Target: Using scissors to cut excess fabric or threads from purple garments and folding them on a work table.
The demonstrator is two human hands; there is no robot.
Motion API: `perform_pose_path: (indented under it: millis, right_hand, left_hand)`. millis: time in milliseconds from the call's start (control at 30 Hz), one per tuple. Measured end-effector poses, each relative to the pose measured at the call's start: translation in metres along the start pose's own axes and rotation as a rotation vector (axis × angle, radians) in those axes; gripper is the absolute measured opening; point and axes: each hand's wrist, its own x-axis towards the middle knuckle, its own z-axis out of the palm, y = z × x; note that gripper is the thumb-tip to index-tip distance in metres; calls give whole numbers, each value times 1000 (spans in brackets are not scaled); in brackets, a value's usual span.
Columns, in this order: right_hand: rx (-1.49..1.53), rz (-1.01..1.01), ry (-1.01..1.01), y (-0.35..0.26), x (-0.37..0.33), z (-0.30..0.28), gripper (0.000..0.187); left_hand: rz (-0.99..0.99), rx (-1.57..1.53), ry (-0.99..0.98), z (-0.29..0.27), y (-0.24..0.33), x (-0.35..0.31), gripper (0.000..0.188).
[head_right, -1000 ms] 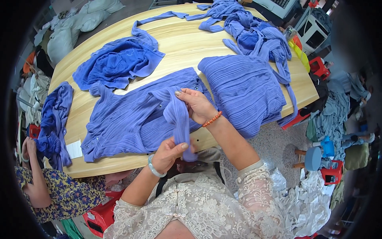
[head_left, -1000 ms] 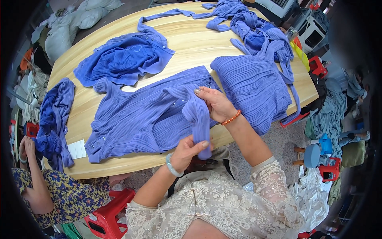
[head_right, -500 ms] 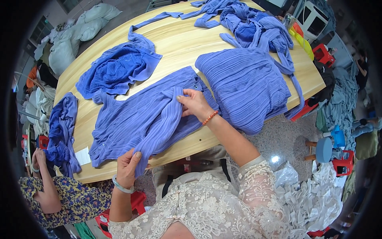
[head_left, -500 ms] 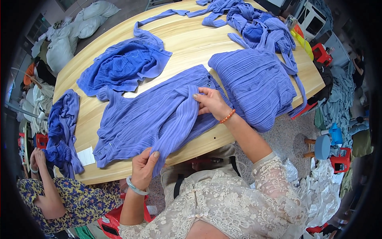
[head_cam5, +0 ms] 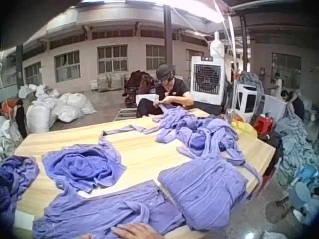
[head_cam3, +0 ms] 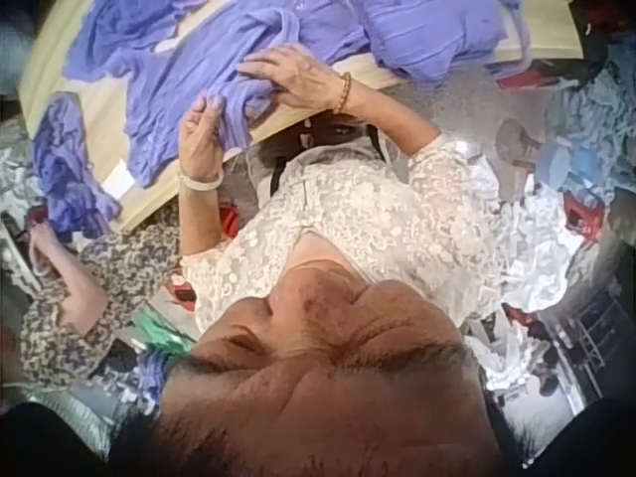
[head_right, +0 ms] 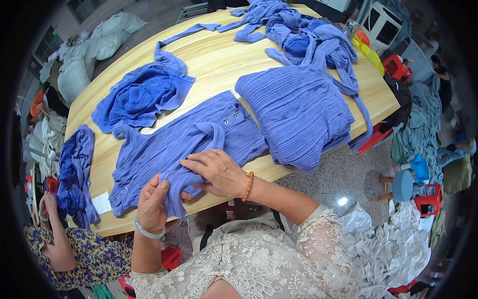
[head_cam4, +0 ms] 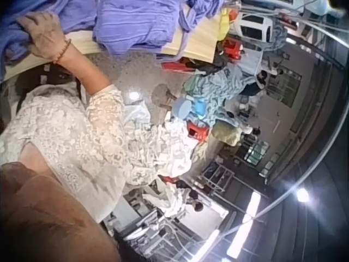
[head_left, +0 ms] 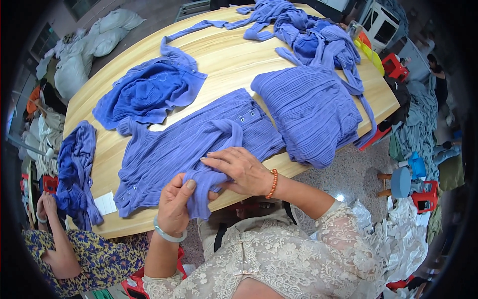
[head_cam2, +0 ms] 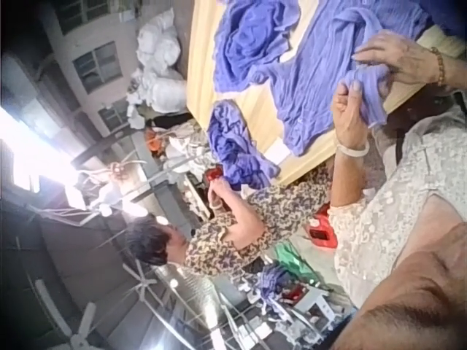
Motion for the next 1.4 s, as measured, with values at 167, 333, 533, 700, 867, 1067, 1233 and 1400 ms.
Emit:
perform_pose_path:
  millis: [167, 333, 533, 700, 867, 1067, 1233, 1400]
  right_hand:
    - [154, 172, 321, 19, 13, -20, 41]
    - [207, 155, 433, 28, 17, -36, 35]
    - [123, 111, 273, 26, 18, -39, 32]
    - [150, 85, -23, 36, 20, -32, 29]
    - [63, 53, 160, 30, 36, -24, 42]
    - [30, 127, 341, 41, 56, -26, 38]
    - [-157, 188, 499, 67, 46, -43, 39]
    - [-397, 343, 432, 73, 24, -44, 40]
  left_hand:
    - [99, 7, 127, -34, -7, 5, 15]
    - [-50, -86, -78, -16, 2, 7, 10]
    - [146, -60, -74, 11, 23, 26, 12]
    - [293, -9, -136, 27, 58, 48, 14]
    - [372, 27, -263, 49, 84, 54, 16]
    - [374, 23, -322, 59, 91, 59, 16]
    - [216, 65, -311, 33, 81, 64, 12]
    - [-113, 266, -101, -27, 26, 78, 16]
